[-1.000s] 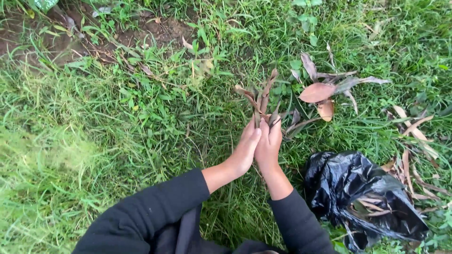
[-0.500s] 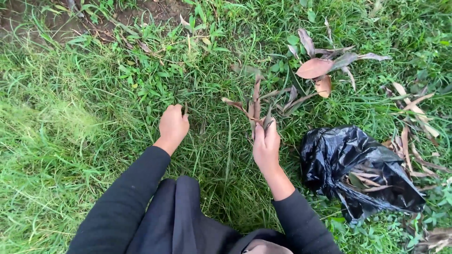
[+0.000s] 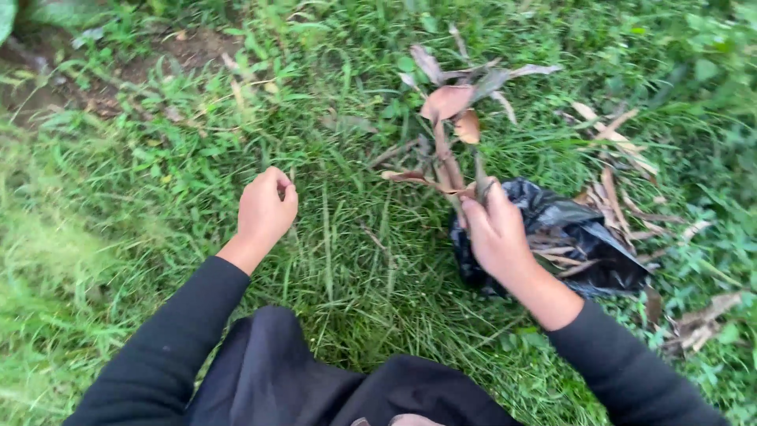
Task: Collecting dry leaves and twigs from a grassy area and placing them into a black plastic bag.
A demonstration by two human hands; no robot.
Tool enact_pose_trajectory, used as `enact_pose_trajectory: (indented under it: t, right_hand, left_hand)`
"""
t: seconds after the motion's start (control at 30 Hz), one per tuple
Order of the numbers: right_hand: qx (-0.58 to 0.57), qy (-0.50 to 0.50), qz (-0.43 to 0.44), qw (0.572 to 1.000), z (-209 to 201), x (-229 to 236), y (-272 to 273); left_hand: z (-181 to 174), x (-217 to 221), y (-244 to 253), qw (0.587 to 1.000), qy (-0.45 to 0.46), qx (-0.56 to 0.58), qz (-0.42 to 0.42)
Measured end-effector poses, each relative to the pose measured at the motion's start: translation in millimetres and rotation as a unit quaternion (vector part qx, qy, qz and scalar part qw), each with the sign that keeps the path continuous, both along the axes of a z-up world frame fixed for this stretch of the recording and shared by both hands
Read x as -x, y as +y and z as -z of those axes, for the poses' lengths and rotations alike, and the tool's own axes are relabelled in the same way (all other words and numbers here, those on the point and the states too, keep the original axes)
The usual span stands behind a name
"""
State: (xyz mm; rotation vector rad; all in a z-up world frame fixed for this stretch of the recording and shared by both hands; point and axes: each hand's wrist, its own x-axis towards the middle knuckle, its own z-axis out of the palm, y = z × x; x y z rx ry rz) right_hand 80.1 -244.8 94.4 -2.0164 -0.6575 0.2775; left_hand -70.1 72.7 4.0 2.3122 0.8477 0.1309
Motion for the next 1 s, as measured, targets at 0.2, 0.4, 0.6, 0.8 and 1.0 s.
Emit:
enact_pose_trajectory:
  t: [0.2,0.4,0.6,0.8,1.0]
  right_hand:
    - [0.245,-0.034,0.064,0.967,-47,-53,-158]
    - [0.429,-0.024,0.059,0.901,-50,-51,-253]
    - [0.475,-0.071,-0.001,0.877,-8,-42,-277]
    - [0.403,-0.047,-0.067,0.911,1,-46,-274]
    - [0.387,-0.051,-0.072,0.918,0,-42,-281]
  left_hand:
    - [-118,-79,-135,0.957,-0.109,0.103,0.249]
    - [-118,-129,-271,0.888,-0.088,0.155,0.424]
    - [-52,-156,-336,0.799,-0.170,-0.068,0.572]
    - [-29,-175,-325,0.766,-0.177,-0.309,0.535]
    - [-80,-181,-310,0.817,-0.071,-0.212,0.532]
